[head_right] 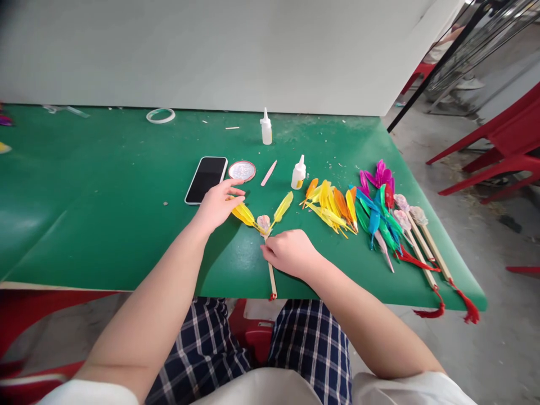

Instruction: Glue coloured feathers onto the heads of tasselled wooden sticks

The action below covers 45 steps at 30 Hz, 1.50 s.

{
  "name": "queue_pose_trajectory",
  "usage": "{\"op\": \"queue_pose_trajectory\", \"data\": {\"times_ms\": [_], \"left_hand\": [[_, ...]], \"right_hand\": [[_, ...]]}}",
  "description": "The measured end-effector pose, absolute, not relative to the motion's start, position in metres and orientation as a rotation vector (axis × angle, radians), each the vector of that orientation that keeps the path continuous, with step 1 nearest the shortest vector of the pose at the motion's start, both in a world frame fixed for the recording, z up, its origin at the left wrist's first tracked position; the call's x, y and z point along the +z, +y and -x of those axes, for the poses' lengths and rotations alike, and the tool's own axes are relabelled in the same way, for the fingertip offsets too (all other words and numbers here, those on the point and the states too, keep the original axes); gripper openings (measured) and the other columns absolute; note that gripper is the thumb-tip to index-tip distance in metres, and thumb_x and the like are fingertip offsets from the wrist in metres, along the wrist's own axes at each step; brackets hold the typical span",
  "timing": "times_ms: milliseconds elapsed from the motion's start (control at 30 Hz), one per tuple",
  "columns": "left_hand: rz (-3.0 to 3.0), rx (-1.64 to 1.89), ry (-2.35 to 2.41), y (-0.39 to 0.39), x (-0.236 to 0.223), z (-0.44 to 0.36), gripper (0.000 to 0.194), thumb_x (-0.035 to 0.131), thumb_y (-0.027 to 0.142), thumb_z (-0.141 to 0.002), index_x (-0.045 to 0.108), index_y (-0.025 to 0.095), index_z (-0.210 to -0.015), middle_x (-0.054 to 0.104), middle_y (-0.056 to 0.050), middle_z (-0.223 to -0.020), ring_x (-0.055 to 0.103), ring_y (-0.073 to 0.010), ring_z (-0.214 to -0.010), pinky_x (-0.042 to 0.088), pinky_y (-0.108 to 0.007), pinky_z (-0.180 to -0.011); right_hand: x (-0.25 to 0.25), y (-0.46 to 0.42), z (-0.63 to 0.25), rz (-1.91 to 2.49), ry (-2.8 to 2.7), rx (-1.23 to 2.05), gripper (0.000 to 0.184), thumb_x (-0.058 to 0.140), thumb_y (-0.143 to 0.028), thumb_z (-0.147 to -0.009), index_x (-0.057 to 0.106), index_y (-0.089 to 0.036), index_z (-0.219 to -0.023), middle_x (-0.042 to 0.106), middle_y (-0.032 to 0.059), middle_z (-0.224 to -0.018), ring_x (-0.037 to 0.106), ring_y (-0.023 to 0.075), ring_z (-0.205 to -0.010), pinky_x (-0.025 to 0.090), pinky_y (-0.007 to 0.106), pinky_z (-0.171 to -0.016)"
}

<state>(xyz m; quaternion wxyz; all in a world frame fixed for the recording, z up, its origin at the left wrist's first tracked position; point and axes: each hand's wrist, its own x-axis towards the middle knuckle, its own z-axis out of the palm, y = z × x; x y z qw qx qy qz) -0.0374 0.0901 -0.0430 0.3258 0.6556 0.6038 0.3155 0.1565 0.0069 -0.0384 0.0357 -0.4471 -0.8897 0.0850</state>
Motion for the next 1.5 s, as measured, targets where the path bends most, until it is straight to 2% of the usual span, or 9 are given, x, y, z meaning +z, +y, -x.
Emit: {"op": "queue_pose_trajectory", "data": {"times_ms": [200, 367, 467, 533, 767, 1500], "left_hand": [[-1.664, 0.801, 1.515, 0.089, -0.045, 0.038, 0.037, 0.057, 0.027, -0.075, 0.055, 0.021, -0.112, 0.064, -0.004, -0.086, 0.061, -0.013, -0.065, 0.048, -0.027, -0.065], [-1.71, 0.739, 1.567, 0.088, -0.041, 0.042, 0.038, 0.057, 0.036, -0.075, 0.058, 0.021, -0.109, 0.066, -0.005, -0.083, 0.061, -0.0163, -0.071, 0.048, -0.031, -0.068], [-1.697, 0.718, 1.546, 0.087, -0.04, 0.045, 0.038, 0.058, 0.037, -0.075, 0.057, 0.021, -0.11, 0.066, -0.005, -0.083, 0.061, -0.0169, -0.072, 0.048, -0.031, -0.068], [-1.661, 0.703, 1.521, 0.087, -0.039, 0.047, 0.039, 0.058, 0.036, -0.075, 0.057, 0.021, -0.11, 0.065, -0.006, -0.081, 0.061, -0.0167, -0.07, 0.049, -0.031, -0.066], [-1.55, 0.651, 1.461, 0.085, -0.036, 0.047, 0.04, 0.058, 0.033, -0.075, 0.054, 0.02, -0.113, 0.063, -0.004, -0.072, 0.062, -0.0164, -0.062, 0.051, -0.028, -0.054], [-1.6, 0.49, 1.454, 0.083, -0.031, 0.046, 0.039, 0.059, 0.032, -0.075, 0.054, 0.022, -0.113, 0.064, -0.005, -0.076, 0.062, -0.0148, -0.062, 0.051, -0.024, -0.052]], "right_hand": [[-0.032, 0.004, -0.162, 1.291, -2.644, 0.434, 0.034, 0.042, -0.035, -0.085, 0.056, -0.018, -0.059, 0.058, -0.0006, -0.052, 0.049, 0.0084, -0.048, 0.023, 0.023, -0.049], [-0.03, 0.006, -0.167, 1.364, -2.433, 0.388, 0.021, 0.043, -0.033, -0.085, 0.061, -0.022, -0.088, 0.061, -0.0027, -0.058, 0.052, 0.0085, -0.049, 0.029, 0.021, -0.05], [-0.032, 0.007, -0.166, 1.381, -2.463, 0.382, 0.027, 0.043, -0.031, -0.084, 0.056, -0.023, -0.107, 0.061, -0.0034, -0.058, 0.052, 0.0094, -0.047, 0.03, 0.021, -0.049], [-0.034, 0.007, -0.165, 1.371, -2.487, 0.405, 0.032, 0.046, -0.033, -0.083, 0.052, -0.023, -0.112, 0.061, -0.0035, -0.06, 0.052, 0.0094, -0.047, 0.031, 0.021, -0.049], [-0.035, 0.008, -0.165, 1.36, -2.529, 0.456, 0.021, 0.049, -0.037, -0.082, 0.056, -0.023, -0.097, 0.063, -0.0029, -0.066, 0.054, 0.0093, -0.052, 0.032, 0.02, -0.051], [-0.042, 0.012, -0.155, 1.506, -2.444, 0.376, 0.015, 0.047, -0.034, -0.082, 0.055, -0.022, -0.086, 0.062, -0.0045, -0.063, 0.054, 0.0091, -0.052, 0.026, 0.02, -0.048]]}}
